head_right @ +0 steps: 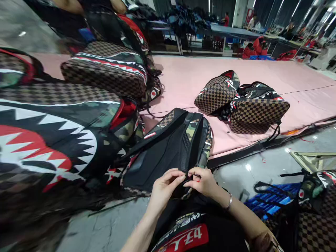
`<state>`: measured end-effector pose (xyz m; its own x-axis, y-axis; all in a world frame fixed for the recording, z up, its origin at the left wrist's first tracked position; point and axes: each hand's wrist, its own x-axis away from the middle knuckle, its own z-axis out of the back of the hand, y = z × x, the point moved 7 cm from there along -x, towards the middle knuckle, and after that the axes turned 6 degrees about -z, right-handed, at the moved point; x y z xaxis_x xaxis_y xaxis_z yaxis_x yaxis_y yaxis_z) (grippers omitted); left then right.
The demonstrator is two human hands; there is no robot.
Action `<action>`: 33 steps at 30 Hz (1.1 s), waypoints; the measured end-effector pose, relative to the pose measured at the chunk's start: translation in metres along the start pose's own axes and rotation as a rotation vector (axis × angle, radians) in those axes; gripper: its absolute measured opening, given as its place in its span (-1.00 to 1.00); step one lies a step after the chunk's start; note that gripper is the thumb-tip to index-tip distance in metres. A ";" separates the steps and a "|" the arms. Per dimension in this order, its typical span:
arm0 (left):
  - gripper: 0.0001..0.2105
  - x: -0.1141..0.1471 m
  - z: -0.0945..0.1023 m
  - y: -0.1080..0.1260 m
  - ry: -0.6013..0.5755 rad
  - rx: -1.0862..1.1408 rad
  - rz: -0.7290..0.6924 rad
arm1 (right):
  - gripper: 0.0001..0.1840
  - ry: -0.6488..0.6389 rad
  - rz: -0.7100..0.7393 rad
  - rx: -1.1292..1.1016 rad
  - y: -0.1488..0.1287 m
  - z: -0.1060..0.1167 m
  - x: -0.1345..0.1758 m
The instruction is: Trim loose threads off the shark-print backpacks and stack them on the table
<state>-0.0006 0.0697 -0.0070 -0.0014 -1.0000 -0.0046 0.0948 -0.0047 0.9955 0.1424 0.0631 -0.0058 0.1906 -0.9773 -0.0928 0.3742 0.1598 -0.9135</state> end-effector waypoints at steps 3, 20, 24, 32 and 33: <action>-0.86 -0.001 -0.002 -0.006 0.019 0.084 0.067 | -0.72 -0.016 -0.042 0.007 -0.004 0.000 0.003; -0.85 0.007 -0.001 0.002 0.197 0.093 0.001 | -0.80 -0.176 0.370 0.694 -0.061 0.043 -0.017; -0.88 0.007 0.000 0.004 0.216 0.066 -0.029 | -0.80 -0.254 0.427 0.862 -0.071 0.038 -0.019; -0.78 0.007 0.002 -0.009 0.253 0.186 0.081 | -0.85 -0.231 0.276 0.702 -0.060 0.044 -0.023; -0.77 0.008 0.002 -0.010 0.248 0.197 0.092 | -0.83 -0.241 0.256 0.686 -0.058 0.044 -0.024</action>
<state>-0.0030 0.0622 -0.0167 0.2430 -0.9661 0.0874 -0.1116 0.0617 0.9918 0.1562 0.0835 0.0668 0.5103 -0.8533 -0.1075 0.7555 0.5045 -0.4179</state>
